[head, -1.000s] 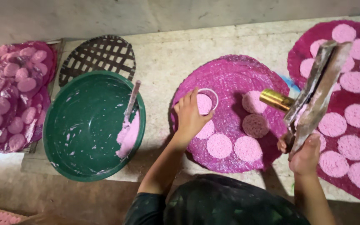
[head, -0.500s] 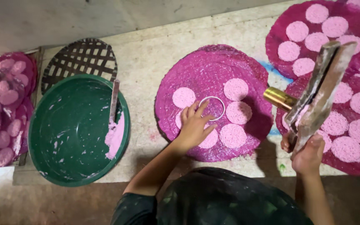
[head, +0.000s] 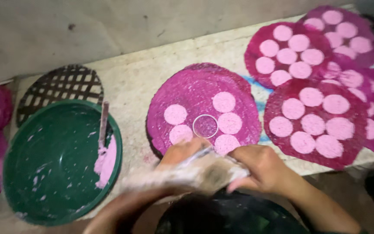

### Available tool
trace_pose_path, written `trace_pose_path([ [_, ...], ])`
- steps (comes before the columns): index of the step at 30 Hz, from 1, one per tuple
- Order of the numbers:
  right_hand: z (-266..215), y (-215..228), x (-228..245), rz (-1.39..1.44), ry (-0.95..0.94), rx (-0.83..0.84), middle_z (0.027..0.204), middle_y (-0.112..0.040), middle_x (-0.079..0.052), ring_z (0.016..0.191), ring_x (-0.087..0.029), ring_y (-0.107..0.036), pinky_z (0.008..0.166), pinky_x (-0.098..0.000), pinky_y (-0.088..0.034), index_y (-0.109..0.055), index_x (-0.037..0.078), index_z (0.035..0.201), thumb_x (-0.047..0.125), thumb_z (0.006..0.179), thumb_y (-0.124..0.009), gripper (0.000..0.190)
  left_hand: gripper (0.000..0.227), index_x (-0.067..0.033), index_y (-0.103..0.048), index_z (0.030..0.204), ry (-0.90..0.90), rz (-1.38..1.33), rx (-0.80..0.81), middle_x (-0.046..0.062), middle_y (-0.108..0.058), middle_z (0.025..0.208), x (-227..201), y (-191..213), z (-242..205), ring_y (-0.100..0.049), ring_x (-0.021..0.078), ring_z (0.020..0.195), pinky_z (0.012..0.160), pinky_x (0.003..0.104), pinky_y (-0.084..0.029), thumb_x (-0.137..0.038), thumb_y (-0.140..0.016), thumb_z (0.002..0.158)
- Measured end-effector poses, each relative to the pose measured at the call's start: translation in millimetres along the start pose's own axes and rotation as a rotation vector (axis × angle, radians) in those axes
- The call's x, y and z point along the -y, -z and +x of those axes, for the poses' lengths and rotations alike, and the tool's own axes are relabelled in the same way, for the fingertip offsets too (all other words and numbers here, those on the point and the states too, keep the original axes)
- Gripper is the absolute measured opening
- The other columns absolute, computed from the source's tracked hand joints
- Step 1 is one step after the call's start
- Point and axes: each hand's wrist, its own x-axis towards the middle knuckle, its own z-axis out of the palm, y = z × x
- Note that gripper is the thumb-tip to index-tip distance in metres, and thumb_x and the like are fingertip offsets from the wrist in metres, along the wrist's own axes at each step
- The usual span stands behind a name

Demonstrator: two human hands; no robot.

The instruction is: The person scoops pink paste from a green bowl into a handheld metal press, then uses a cylindrical tool to eject circular pink pads onto a pink glittery mat. The person repeats this cycle, arranging the finished pads in rows on the mat.

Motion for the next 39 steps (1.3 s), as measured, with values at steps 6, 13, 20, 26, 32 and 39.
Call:
trace_pose_path([
  [6,122.6,50.8,93.1,-0.327,0.787,0.192,0.078,-0.054,-0.004,0.069,-0.024,-0.058,0.057,-0.0375,-0.045,-0.056,0.011,0.086,0.067,0.089,-0.074,0.059,0.059,-0.0073,-0.057,0.136,-0.088,-0.081,-0.042,0.022,-0.047,0.144,11.0,35.3,-3.9,-0.040,0.0383,0.136,0.113,0.060,-0.020,-0.028,-0.075,0.084],
  [13,161.1,-5.9,155.3,0.365,0.376,0.832,0.079,-0.062,-0.016,0.078,-0.040,-0.063,0.064,-0.0486,-0.046,-0.055,0.004,0.088,0.033,0.101,-0.057,0.032,0.051,-0.0056,-0.060,0.132,0.028,-0.311,-0.158,0.019,-0.051,0.135,45.6,52.3,-56.3,-0.046,0.0347,0.126,0.106,0.054,-0.026,-0.024,-0.074,0.086],
  [20,185.1,-77.5,172.2,0.646,0.342,0.945,0.081,-0.056,-0.017,0.084,-0.040,-0.062,0.070,-0.0444,-0.049,-0.049,0.001,0.094,0.025,0.114,-0.051,0.031,0.044,-0.0039,-0.062,0.127,0.217,-0.557,-0.310,0.016,-0.055,0.126,98.5,55.7,-150.2,-0.051,0.0311,0.117,0.099,0.049,-0.033,-0.019,-0.073,0.088],
  [26,261.3,-95.6,180.8,0.033,0.633,0.544,0.071,-0.059,-0.007,0.063,-0.028,-0.064,0.054,-0.0401,-0.051,-0.064,0.013,0.090,0.042,0.094,-0.067,0.029,0.037,-0.0024,-0.064,0.123,0.389,-0.842,-0.452,0.014,-0.059,0.119,134.5,62.3,-232.7,-0.055,0.0280,0.109,0.092,0.044,-0.039,-0.015,-0.072,0.089],
  [32,360.6,-153.2,160.6,-0.724,1.155,0.243,0.098,-0.069,-0.005,0.093,-0.018,-0.069,0.079,-0.0321,-0.059,-0.065,0.014,0.113,0.020,0.093,-0.071,0.021,0.031,-0.0010,-0.066,0.119,0.599,-1.178,-0.682,0.011,-0.062,0.111,147.3,56.1,-340.4,-0.060,0.0250,0.101,0.086,0.040,-0.045,-0.011,-0.071,0.091],
  [39,385.5,-274.5,125.7,-0.522,0.660,0.293,0.126,-0.065,-0.016,0.116,-0.033,-0.065,0.093,-0.0443,-0.053,-0.059,0.006,0.138,0.030,0.086,-0.072,0.058,0.023,0.0007,-0.069,0.115,0.775,-0.925,-0.964,0.008,-0.066,0.103,172.9,43.9,-416.4,-0.065,0.0214,0.092,0.079,0.034,-0.052,-0.006,-0.070,0.093],
])
